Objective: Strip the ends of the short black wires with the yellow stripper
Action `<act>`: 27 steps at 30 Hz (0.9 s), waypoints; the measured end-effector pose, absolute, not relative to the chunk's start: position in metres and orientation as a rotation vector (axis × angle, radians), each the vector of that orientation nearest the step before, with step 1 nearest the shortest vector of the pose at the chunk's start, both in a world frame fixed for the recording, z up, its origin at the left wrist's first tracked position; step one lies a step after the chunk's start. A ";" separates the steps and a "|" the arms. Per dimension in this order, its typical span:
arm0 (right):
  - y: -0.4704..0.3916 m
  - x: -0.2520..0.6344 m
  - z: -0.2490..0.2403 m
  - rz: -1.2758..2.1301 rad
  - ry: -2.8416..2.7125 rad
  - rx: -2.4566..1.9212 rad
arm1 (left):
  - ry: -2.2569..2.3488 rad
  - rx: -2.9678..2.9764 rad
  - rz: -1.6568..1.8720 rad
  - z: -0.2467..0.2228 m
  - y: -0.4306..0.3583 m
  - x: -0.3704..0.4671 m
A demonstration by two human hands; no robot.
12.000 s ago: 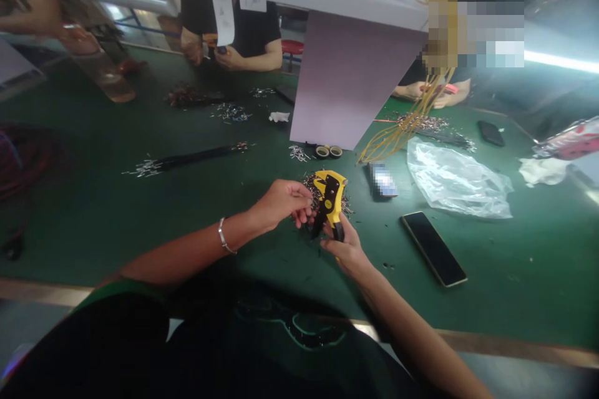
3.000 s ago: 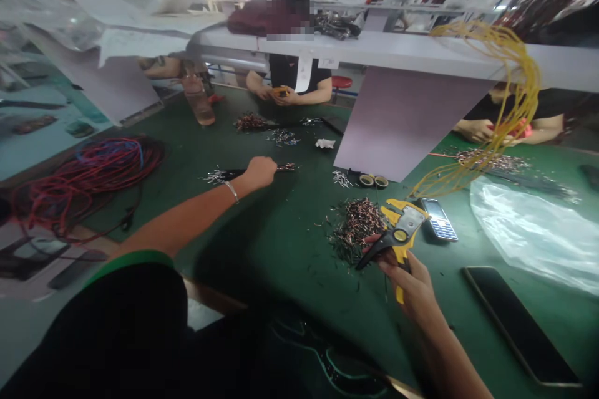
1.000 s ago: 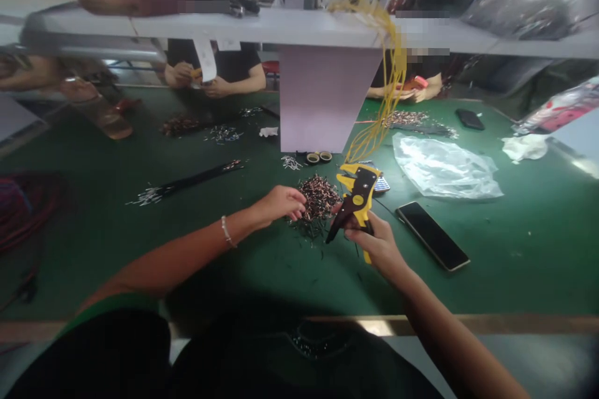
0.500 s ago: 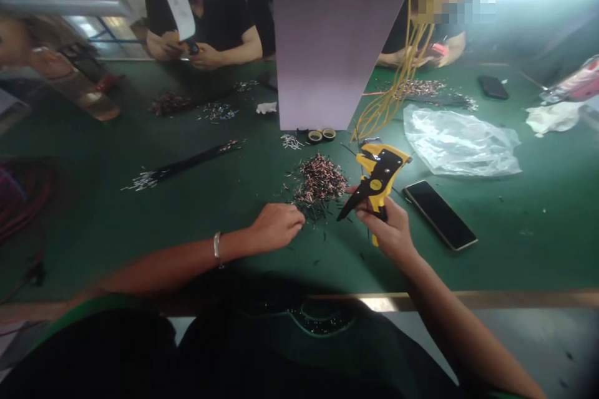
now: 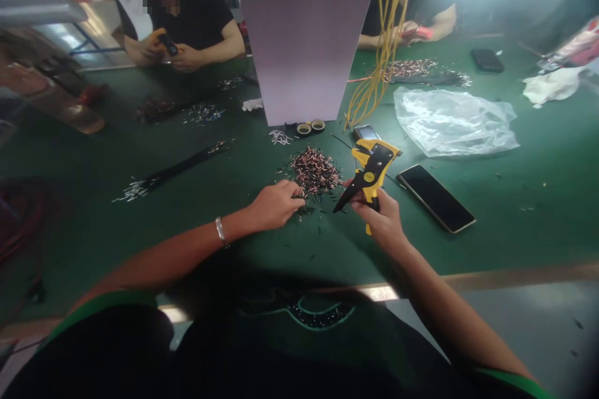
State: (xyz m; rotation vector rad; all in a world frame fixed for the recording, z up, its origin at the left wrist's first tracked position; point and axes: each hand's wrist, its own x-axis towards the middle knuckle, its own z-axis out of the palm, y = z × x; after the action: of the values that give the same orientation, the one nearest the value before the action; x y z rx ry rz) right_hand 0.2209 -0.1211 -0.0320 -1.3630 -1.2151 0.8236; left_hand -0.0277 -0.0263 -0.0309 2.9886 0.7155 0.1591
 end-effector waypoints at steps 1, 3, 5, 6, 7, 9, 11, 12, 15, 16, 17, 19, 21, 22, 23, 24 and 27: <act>-0.121 0.221 -0.033 0.833 -1.212 -1.367 | 0.762 2.968 0.194 -0.030 -0.022 -0.036; -0.120 0.222 -0.036 0.842 -1.207 -1.378 | 0.876 2.911 0.279 -0.030 -0.016 -0.053; -0.119 0.224 -0.037 0.843 -1.202 -1.394 | 0.949 2.866 0.333 -0.031 -0.017 -0.066; -0.119 0.224 -0.038 0.846 -1.201 -1.402 | 0.951 2.857 0.339 -0.032 -0.020 -0.071; -0.119 0.225 -0.039 0.852 -1.200 -1.407 | 0.933 2.854 0.332 -0.034 -0.025 -0.074; -0.118 0.226 -0.041 0.869 -1.196 -1.394 | 0.833 2.868 0.299 -0.038 -0.039 -0.073; -0.118 0.226 -0.043 0.882 -1.186 -1.364 | 0.668 2.886 0.224 -0.043 -0.053 -0.065; -0.118 0.225 -0.044 0.885 -1.182 -1.353 | 0.598 2.893 0.182 -0.045 -0.057 -0.060; -0.118 0.225 -0.046 0.873 -1.184 -1.365 | 0.446 2.903 0.098 -0.048 -0.057 -0.047; -0.119 0.225 -0.046 0.869 -1.190 -1.377 | 0.441 2.911 0.097 -0.048 -0.052 -0.047; -0.119 0.225 -0.046 0.865 -1.196 -1.386 | 0.459 2.923 0.106 -0.048 -0.045 -0.048; -0.120 0.226 -0.046 0.849 -1.206 -1.397 | 0.566 2.946 0.148 -0.046 -0.029 -0.057; -0.120 0.227 -0.047 0.825 -1.213 -1.400 | 0.725 2.942 0.202 -0.044 -0.016 -0.071; -0.120 0.227 -0.047 0.812 -1.217 -1.403 | 0.790 2.924 0.220 -0.044 -0.013 -0.079; -0.120 0.228 -0.048 0.803 -1.221 -1.405 | 0.837 2.904 0.231 -0.044 -0.013 -0.086; -0.120 0.228 -0.049 0.800 -1.227 -1.405 | 0.861 2.888 0.236 -0.044 -0.016 -0.091; -0.119 0.227 -0.053 0.800 -1.253 -1.407 | 0.791 2.871 0.199 -0.050 -0.031 -0.098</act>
State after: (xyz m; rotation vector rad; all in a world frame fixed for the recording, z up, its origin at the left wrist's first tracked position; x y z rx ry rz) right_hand 0.2269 -0.1192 -0.0526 -1.4070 -1.2532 0.8005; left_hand -0.0977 -0.0306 -0.0496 2.8709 0.7907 0.1989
